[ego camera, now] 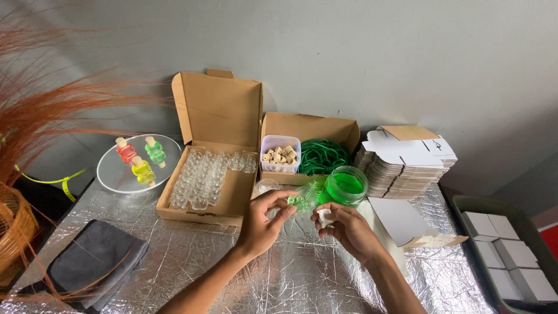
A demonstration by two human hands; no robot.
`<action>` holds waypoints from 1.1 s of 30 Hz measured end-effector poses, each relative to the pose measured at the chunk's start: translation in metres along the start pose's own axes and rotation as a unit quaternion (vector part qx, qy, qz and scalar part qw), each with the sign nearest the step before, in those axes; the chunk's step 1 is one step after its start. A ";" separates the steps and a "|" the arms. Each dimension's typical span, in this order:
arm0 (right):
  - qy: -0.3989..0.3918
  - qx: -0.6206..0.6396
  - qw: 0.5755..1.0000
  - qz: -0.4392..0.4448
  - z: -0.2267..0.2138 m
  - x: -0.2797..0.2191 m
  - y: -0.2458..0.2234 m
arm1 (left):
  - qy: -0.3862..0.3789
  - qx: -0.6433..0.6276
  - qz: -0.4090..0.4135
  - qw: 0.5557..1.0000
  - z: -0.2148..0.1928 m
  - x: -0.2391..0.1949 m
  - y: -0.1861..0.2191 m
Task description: The person threads green cords through wooden caps and attaches them to small glass perfume vials.
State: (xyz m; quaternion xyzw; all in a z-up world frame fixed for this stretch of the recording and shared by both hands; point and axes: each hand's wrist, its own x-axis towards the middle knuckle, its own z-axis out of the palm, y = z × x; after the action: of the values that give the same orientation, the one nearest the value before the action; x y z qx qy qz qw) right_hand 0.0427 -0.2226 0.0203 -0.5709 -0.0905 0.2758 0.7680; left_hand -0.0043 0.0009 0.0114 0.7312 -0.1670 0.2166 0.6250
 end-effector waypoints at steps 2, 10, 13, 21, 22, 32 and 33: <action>0.010 -0.020 1.000 -0.018 -0.002 0.001 0.008 | -0.002 -0.026 -0.021 0.999 -0.001 0.002 0.005; 0.091 -0.429 0.866 -0.243 0.036 -0.016 0.005 | -0.022 -0.054 -0.091 0.994 0.000 0.002 0.006; 0.079 -0.468 0.857 -0.202 0.029 -0.012 0.014 | -0.086 -0.033 -0.049 0.995 0.004 -0.002 -0.005; 0.044 -0.554 0.788 -0.267 0.013 -0.003 0.029 | -0.078 0.046 0.038 0.995 0.013 -0.012 -0.019; 0.046 -0.554 0.788 -0.265 0.014 -0.003 0.029 | -0.080 0.045 0.037 0.995 0.014 -0.012 -0.021; 0.051 -0.652 0.739 -0.162 0.034 -0.009 0.017 | -0.251 0.233 -0.007 0.940 0.014 -0.015 -0.014; 0.043 -0.656 0.737 -0.155 0.037 -0.010 0.013 | -0.284 0.241 -0.033 0.927 0.014 -0.014 -0.011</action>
State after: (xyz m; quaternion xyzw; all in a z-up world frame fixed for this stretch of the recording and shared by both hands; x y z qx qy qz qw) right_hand 0.0134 -0.1944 0.0220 -0.9226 -0.3032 0.0002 0.2385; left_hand -0.0091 -0.0111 -0.0072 0.8960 -0.2555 0.0127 0.3631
